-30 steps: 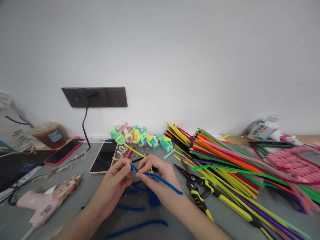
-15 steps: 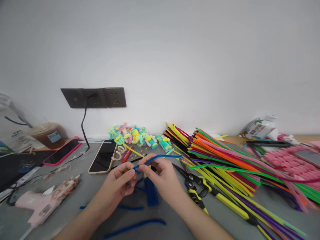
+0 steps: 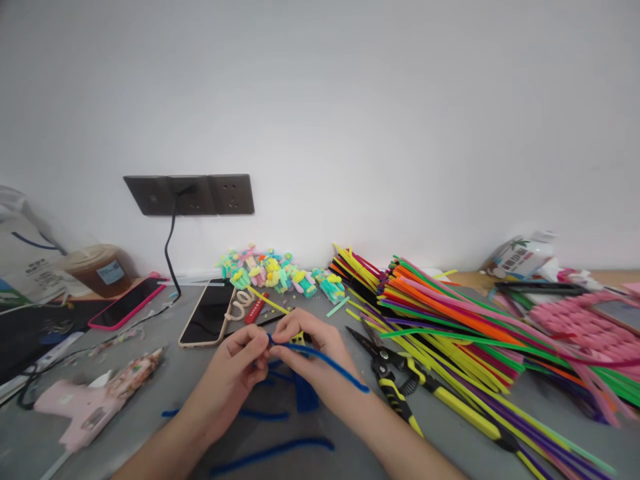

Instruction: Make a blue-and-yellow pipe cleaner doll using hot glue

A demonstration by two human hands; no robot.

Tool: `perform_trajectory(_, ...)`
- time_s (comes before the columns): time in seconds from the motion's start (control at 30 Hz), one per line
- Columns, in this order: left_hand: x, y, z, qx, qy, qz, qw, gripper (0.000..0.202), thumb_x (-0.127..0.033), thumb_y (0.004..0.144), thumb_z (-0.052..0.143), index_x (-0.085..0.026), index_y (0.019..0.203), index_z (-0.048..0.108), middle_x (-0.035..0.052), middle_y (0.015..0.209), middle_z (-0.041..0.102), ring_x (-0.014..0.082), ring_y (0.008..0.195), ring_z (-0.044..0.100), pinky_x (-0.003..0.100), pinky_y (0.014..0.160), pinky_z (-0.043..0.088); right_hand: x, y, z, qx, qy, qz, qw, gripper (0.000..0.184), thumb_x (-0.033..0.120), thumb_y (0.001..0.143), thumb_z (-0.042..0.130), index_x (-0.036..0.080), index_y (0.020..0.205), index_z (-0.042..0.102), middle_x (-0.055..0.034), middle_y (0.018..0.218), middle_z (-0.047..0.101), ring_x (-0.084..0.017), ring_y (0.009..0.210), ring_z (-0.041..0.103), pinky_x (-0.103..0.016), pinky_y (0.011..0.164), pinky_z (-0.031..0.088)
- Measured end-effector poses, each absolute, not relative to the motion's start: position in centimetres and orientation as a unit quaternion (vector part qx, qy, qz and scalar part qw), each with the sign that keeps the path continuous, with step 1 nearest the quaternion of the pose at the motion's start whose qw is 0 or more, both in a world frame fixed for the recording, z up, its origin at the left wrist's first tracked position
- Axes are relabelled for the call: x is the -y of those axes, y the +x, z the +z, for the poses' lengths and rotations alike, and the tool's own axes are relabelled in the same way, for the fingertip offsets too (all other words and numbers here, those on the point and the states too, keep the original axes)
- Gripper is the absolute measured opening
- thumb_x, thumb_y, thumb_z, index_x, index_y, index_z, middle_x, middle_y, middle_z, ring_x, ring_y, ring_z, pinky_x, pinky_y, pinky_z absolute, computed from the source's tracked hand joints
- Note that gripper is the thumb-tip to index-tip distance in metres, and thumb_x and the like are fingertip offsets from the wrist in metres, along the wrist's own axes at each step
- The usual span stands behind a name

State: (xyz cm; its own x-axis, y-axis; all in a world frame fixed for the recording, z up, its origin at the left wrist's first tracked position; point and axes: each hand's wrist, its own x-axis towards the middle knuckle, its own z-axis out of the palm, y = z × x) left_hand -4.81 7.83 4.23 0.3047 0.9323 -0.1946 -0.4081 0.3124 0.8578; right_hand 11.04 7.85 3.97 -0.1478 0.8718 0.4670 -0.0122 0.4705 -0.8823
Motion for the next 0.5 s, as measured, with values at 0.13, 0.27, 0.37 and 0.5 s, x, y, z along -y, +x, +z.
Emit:
perform_trajectory(0.13, -7.8, -4.9, 4.6, -0.345, 0.373, 0.429, 0.747, 0.040, -0.043, 0.062, 0.086, -0.014, 0.062, 0.059, -0.0025, 0.059, 0.053, 0.0053, 0.052, 0.037, 0.017, 0.045, 0.023, -7.9, 11.4, 4.1, 0.636, -0.357, 0.408, 0.549, 0.021, 0.036, 0.082, 0.074, 0.019, 0.075, 0.066, -0.0025, 0.078, 0.063, -0.017, 0.077, 0.060, -0.028, 0.071, 0.046)
perform_trajectory(0.27, -8.0, -5.2, 4.7, -0.335, 0.377, 0.389, 0.770, 0.040, -0.047, 0.066, 0.083, -0.014, 0.064, 0.060, -0.0017, 0.059, 0.054, 0.0051, 0.050, 0.039, 0.017, 0.044, 0.023, -8.2, 11.9, 4.5, 0.626, -0.339, 0.494, 0.500, 0.028, 0.045, 0.083, 0.072, 0.018, 0.078, 0.067, -0.0031, 0.081, 0.062, -0.018, 0.080, 0.059, -0.029, 0.073, 0.046)
perform_trajectory(0.37, -8.2, -5.4, 4.5, -0.342, 0.403, 0.354, 0.772, 0.040, -0.045, 0.064, 0.085, -0.013, 0.062, 0.061, -0.0012, 0.057, 0.055, 0.0039, 0.046, 0.039, 0.018, 0.043, 0.021, -8.3, 12.1, 4.6, 0.609, -0.325, 0.555, 0.465, 0.027, 0.043, 0.083, 0.072, 0.017, 0.081, 0.067, -0.0015, 0.079, 0.061, -0.015, 0.075, 0.057, -0.026, 0.069, 0.045)
perform_trajectory(0.5, -8.2, -5.5, 4.3, -0.331, 0.398, 0.312, 0.797, 0.038, -0.038, 0.061, 0.089, -0.012, 0.060, 0.062, -0.0006, 0.056, 0.056, 0.0029, 0.043, 0.040, 0.018, 0.042, 0.020, -8.2, 12.3, 4.7, 0.584, -0.305, 0.616, 0.432, 0.026, 0.040, 0.081, 0.076, 0.015, 0.083, 0.066, 0.0009, 0.076, 0.061, -0.011, 0.069, 0.055, -0.023, 0.067, 0.043)
